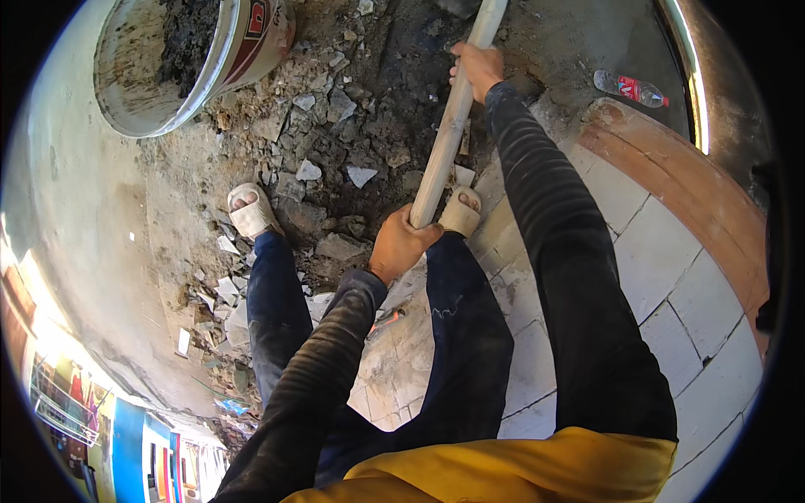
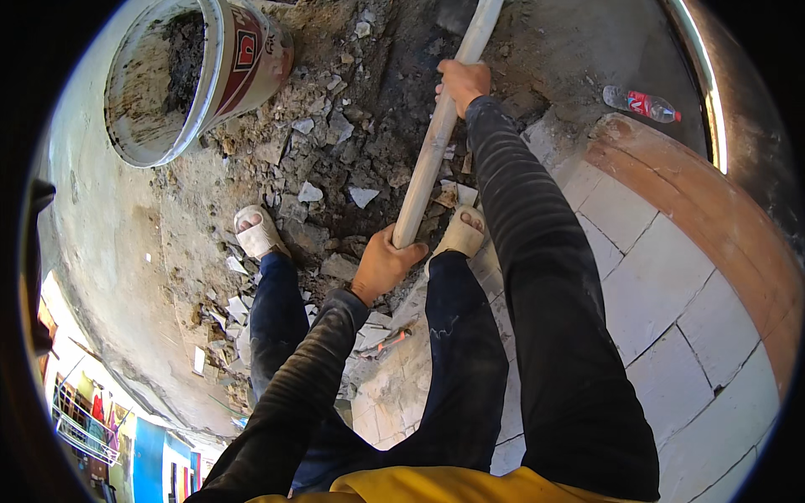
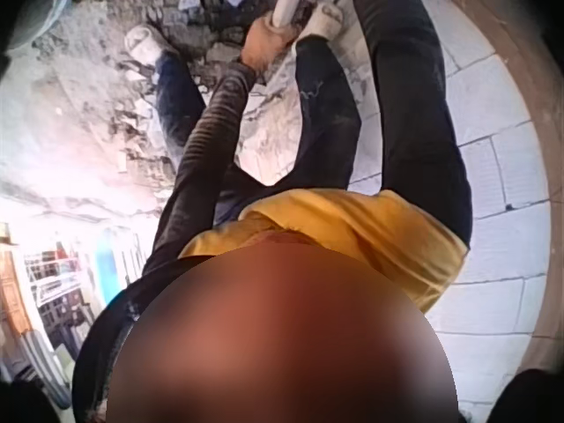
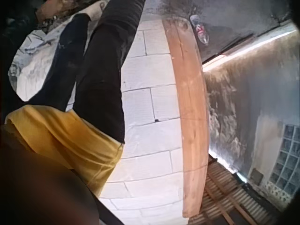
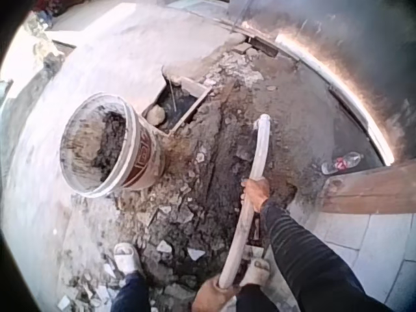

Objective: The person uses a long-handled tool to repeatedly strike and break tiles and concrete on the floor. They gather the resulting debris into a white bucket. Another person briefly appears and hands over a bag, which is placed on the ground.

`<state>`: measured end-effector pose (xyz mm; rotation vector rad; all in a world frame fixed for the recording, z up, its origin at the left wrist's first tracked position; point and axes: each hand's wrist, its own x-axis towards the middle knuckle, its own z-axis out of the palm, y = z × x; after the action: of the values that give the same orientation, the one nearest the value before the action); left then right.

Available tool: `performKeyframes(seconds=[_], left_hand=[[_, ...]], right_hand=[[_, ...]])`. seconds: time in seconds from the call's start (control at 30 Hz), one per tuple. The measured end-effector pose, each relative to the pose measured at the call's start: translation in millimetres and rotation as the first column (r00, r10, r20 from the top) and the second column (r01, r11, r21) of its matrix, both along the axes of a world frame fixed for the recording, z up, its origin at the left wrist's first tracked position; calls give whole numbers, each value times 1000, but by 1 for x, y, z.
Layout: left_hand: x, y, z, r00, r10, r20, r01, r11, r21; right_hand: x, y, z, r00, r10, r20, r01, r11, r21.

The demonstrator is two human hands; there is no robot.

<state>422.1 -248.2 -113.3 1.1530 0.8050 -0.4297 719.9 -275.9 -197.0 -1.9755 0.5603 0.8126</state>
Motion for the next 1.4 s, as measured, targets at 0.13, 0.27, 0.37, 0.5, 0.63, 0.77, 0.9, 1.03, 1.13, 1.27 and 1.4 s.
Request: performKeyframes(seconds=[0.13, 0.27, 0.37, 0.5, 0.63, 0.77, 0.9, 1.03, 1.13, 1.27, 1.4], left_hand=[[-99, 1, 75, 783, -80, -617, -167, 928, -333], [-170, 3, 138, 810, -22, -586, -224, 912, -344], [-173, 10, 176, 780, -55, -623, -227, 903, -364], [-157, 22, 208, 708, -141, -692, -215, 890, -401], [-146, 26, 223, 812, -2, -584, -372, 770, -519], [-118, 34, 262, 834, 92, -545, -505, 528, -683], [-77, 57, 331, 861, 183, -474, -507, 248, -826], [-58, 82, 401, 935, 247, -255, -303, 184, -935], [-58, 103, 461, 952, 287, -108, -181, 243, -953], [-59, 140, 547, 914, 404, 41, -85, 289, -954], [-88, 178, 613, 864, 477, 161, 49, 239, -970]], right_hand=[[-159, -7, -49, 899, 67, -433, -156, 972, -173], [-257, -33, -61, 859, 70, -507, -125, 989, -76], [-288, -38, -31, 813, 8, -582, -49, 997, -55], [-306, -36, -2, 764, -12, -645, 5, 1000, -12], [-297, -46, -12, 792, 42, -609, -57, 998, -5], [-251, -57, 15, 725, 184, -664, -139, 983, 120], [-201, -41, 100, 745, 176, -644, -58, 978, 200], [-159, -13, 194, 720, 254, -646, -60, 950, 306], [-133, 14, 262, 727, 235, -645, -35, 951, 307], [-105, 63, 363, 724, 279, -630, -6, 917, 399], [-97, 132, 469, 787, 279, -550, -20, 903, 429]])
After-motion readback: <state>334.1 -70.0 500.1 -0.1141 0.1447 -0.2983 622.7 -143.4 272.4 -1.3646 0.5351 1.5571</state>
